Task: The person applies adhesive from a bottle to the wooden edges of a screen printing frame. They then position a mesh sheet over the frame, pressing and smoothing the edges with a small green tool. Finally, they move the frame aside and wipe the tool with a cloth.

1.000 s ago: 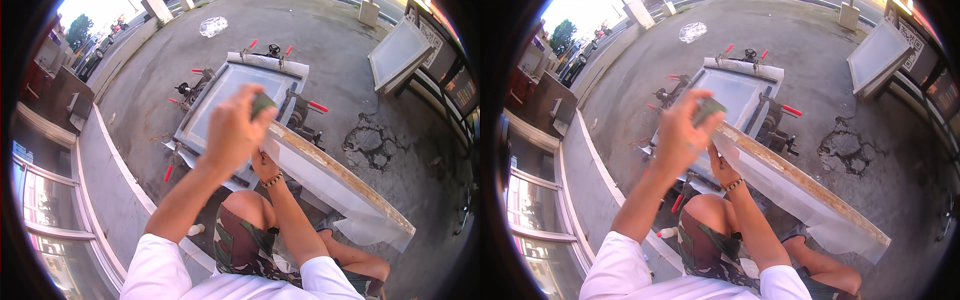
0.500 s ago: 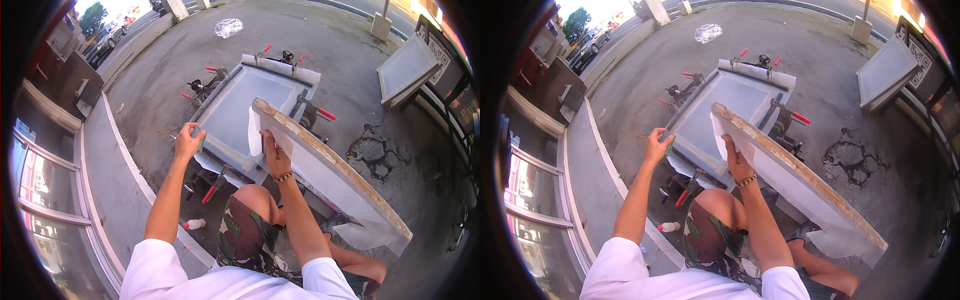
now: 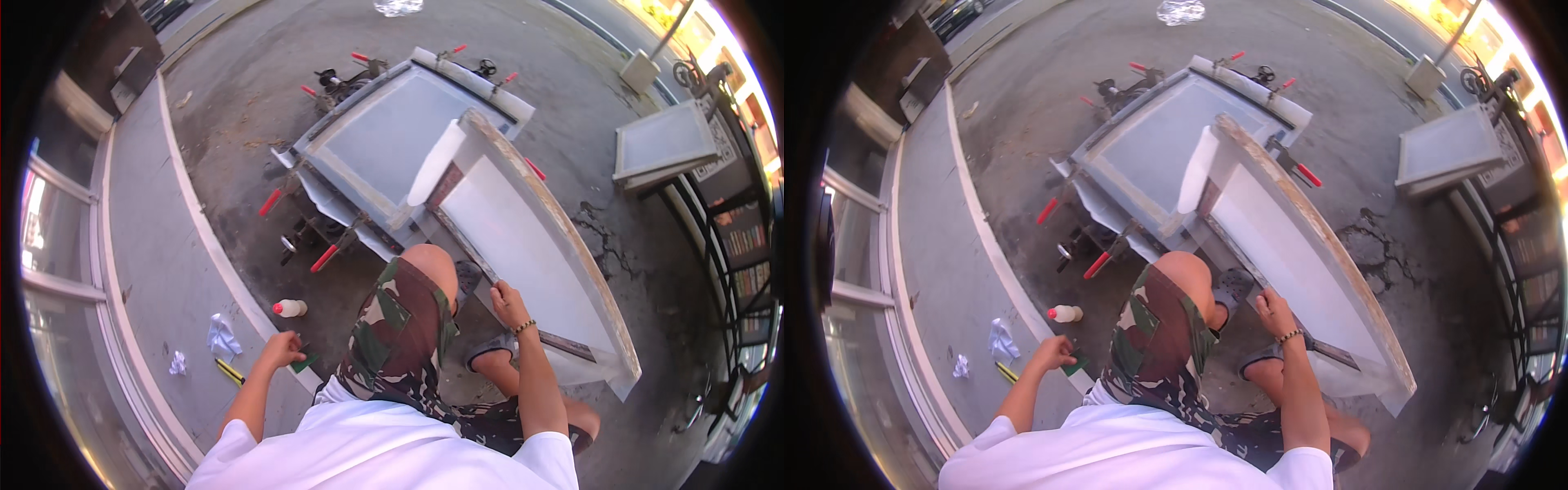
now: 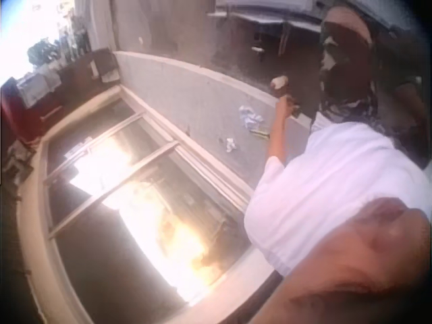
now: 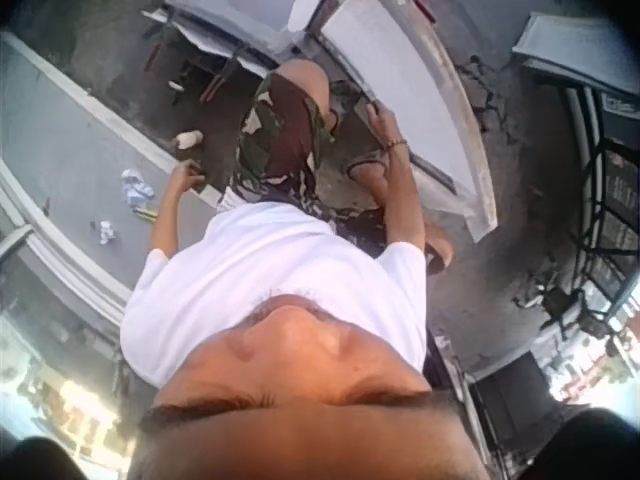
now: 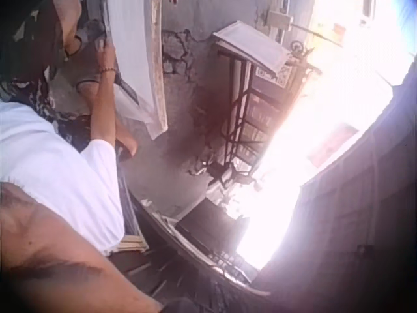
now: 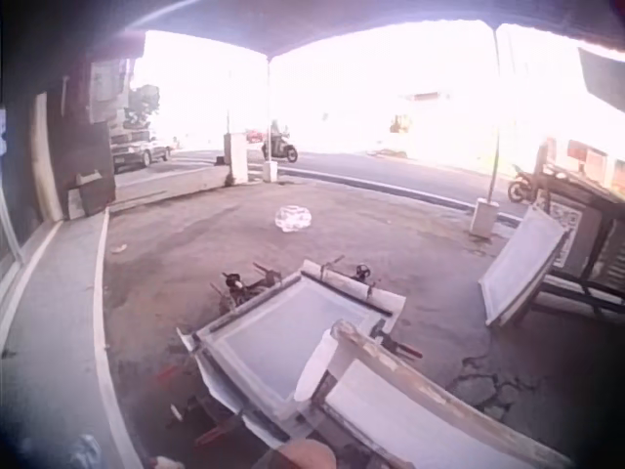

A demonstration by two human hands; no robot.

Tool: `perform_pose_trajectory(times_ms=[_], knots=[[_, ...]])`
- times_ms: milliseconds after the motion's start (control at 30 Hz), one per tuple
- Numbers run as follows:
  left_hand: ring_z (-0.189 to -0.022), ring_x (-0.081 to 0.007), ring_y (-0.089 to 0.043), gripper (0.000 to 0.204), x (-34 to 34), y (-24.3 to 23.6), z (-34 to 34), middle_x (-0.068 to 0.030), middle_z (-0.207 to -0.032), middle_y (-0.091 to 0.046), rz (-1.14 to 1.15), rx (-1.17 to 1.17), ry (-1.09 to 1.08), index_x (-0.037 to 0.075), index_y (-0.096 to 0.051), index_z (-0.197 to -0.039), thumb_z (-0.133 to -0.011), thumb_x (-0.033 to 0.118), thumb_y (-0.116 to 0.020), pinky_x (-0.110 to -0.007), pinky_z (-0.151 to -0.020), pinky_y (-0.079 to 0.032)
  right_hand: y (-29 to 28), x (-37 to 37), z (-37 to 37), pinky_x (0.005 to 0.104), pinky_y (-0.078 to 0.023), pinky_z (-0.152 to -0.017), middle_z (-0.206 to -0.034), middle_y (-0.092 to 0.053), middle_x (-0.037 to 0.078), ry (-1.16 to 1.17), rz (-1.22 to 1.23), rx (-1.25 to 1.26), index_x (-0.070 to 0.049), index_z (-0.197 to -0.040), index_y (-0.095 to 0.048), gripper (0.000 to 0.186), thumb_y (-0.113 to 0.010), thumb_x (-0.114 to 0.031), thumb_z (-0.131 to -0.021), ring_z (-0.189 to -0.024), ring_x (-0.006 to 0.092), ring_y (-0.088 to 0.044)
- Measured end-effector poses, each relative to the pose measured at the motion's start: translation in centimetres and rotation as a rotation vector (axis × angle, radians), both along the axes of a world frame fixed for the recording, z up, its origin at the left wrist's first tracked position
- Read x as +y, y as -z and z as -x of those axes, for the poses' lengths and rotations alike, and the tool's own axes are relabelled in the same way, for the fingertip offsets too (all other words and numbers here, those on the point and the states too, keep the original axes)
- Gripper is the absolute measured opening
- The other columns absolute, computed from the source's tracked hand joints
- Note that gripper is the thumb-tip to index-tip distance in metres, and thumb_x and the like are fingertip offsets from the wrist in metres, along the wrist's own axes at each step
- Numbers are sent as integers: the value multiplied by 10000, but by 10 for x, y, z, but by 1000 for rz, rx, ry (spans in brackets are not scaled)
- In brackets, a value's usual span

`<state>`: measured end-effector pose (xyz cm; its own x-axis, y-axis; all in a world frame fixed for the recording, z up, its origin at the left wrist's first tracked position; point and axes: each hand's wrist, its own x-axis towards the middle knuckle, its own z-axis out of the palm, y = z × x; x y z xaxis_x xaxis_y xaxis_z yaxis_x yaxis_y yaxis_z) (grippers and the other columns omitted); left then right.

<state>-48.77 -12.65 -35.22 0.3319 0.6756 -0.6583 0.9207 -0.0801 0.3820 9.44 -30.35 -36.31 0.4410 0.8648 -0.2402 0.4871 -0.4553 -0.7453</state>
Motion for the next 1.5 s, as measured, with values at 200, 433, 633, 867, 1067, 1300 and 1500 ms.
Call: perform_pose_trajectory(times_ms=[200,433,633,867,1067,1300,1500], knots=[[-760,-210,-702,398,-16,48,177,-105,-826,-731,103,331,-111,52,-738,-903,-592,178,-952,-351,-710,-560,-5,-57,-26,513,-495,-723,-825,-667,234,-40,114,-214,-37,-933,-627,309,-508,-319,-977,-812,449,-632],[-661,-269,-738,181,59,3,149,-181,-752,-724,-2,434,-189,-43,-678,-903,-831,123,-691,-363,-606,-594,-76,-98,-40,502,-525,-755,-829,-698,189,-347,374,-312,-47,-892,-675,330,-520,-328,-971,-843,397,-669],[-674,-468,-510,351,112,-117,-117,-260,-691,-533,-563,-288,108,-54,-522,-835,-1022,234,-450,-515,-654,-400,-132,-131,-32,470,-513,-740,-800,-698,177,-138,275,-102,-17,-873,-647,313,-519,-285,-972,-813,344,-685],[-537,-99,-426,397,5,-221,-402,-67,-588,-458,-387,-916,477,-27,-504,-739,-983,248,-654,-312,-493,-338,-142,-126,-9,372,-495,-686,-710,-640,131,491,-233,2,-26,-824,-590,358,-503,-322,-1005,-714,270,-650],[-798,-161,-677,256,-102,-171,-512,-62,-1005,-693,171,-680,674,9,-643,-1158,-958,168,-642,-254,-638,-510,-95,-115,-1,359,-514,-699,-736,-645,52,1172,-811,1025,-110,-809,-611,340,-519,-356,-1025,-744,193,-642],[-1156,-302,-647,446,-135,-123,-537,-112,-1356,-600,898,-1144,61,47,-522,-1366,-927,-19,-559,-392,-855,-581,-82,-155,-31,358,-531,-737,-951,-685,51,1413,-1781,1314,-95,-998,-624,196,-580,-285,-974,-888,223,-663],[-1263,-339,-578,467,-134,-128,-542,-107,-1397,-570,1127,-1237,-53,48,-515,-1372,-917,-56,-495,-463,-960,-536,-99,-173,-50,409,-575,-823,-1025,-711,63,1260,-2008,1373,-98,-1054,-689,241,-607,-292,-937,-943,249,-685]])
